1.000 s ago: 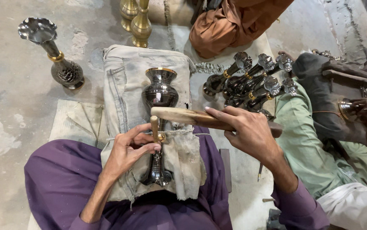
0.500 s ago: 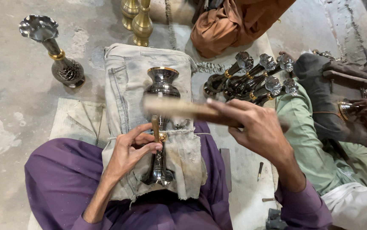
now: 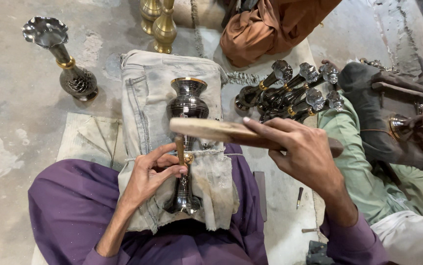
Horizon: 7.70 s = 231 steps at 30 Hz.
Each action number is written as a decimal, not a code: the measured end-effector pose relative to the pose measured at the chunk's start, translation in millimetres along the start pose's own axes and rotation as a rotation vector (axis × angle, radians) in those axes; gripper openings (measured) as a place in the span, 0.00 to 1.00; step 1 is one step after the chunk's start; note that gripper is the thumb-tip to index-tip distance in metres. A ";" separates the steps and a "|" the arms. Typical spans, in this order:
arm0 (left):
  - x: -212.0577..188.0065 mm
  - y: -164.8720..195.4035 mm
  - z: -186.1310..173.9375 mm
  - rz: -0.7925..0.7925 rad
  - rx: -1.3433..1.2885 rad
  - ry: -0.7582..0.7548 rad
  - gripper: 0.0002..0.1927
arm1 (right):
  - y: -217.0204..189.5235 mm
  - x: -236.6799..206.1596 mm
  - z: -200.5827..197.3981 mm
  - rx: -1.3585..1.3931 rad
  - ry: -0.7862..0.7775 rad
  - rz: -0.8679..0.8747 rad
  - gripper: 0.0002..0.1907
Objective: The person sits on the floor with a brass vase resting on a cloth pad, holds a small punch against the vase surface, and repeatedly strikes the punch with a wooden mallet to engrave decorative patterns, repositioning the punch around the vase as they work.
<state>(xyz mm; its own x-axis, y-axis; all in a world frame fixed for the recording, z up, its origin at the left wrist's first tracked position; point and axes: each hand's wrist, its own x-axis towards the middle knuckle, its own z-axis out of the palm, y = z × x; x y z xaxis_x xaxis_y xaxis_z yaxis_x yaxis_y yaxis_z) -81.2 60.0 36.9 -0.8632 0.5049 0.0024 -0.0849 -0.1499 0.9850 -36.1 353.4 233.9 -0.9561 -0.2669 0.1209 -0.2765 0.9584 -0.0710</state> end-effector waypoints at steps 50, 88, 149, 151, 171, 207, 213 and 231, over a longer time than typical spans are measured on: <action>3.2 -10.5 -3.2 0.051 0.043 -0.051 0.27 | -6.6 -10.5 -0.1 0.020 0.018 0.054 0.40; 4.9 4.2 3.1 0.005 0.085 0.024 0.27 | 5.4 10.1 8.7 0.019 -0.071 0.055 0.42; 9.5 -20.9 -6.7 0.075 -0.102 -0.057 0.30 | -10.2 9.5 -9.0 -0.062 -0.061 0.043 0.41; 8.1 -21.1 -7.3 0.077 -0.080 -0.055 0.30 | -10.4 7.3 -9.1 0.056 -0.009 0.109 0.43; 7.4 -22.2 -10.3 0.081 -0.126 -0.098 0.28 | -7.4 0.2 -6.0 0.040 -0.015 0.113 0.42; 7.0 -7.4 -5.9 0.072 -0.050 -0.099 0.26 | -10.0 -11.5 5.1 -0.068 0.071 -0.048 0.40; 7.5 -9.2 -5.7 0.106 -0.013 -0.089 0.27 | -9.4 -14.0 8.1 0.014 0.062 0.036 0.41; 4.2 14.9 2.1 0.030 0.201 0.008 0.27 | 1.5 -6.5 32.4 -0.085 -0.022 0.025 0.40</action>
<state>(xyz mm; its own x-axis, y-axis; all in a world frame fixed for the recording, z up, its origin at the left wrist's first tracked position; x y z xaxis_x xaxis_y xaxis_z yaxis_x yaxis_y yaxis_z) -85.0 61.7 52.0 -0.8678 0.4959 0.0313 0.0411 0.0089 0.9991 -33.5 353.3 200.9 -0.9647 -0.2440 0.0987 -0.2441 0.9697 0.0109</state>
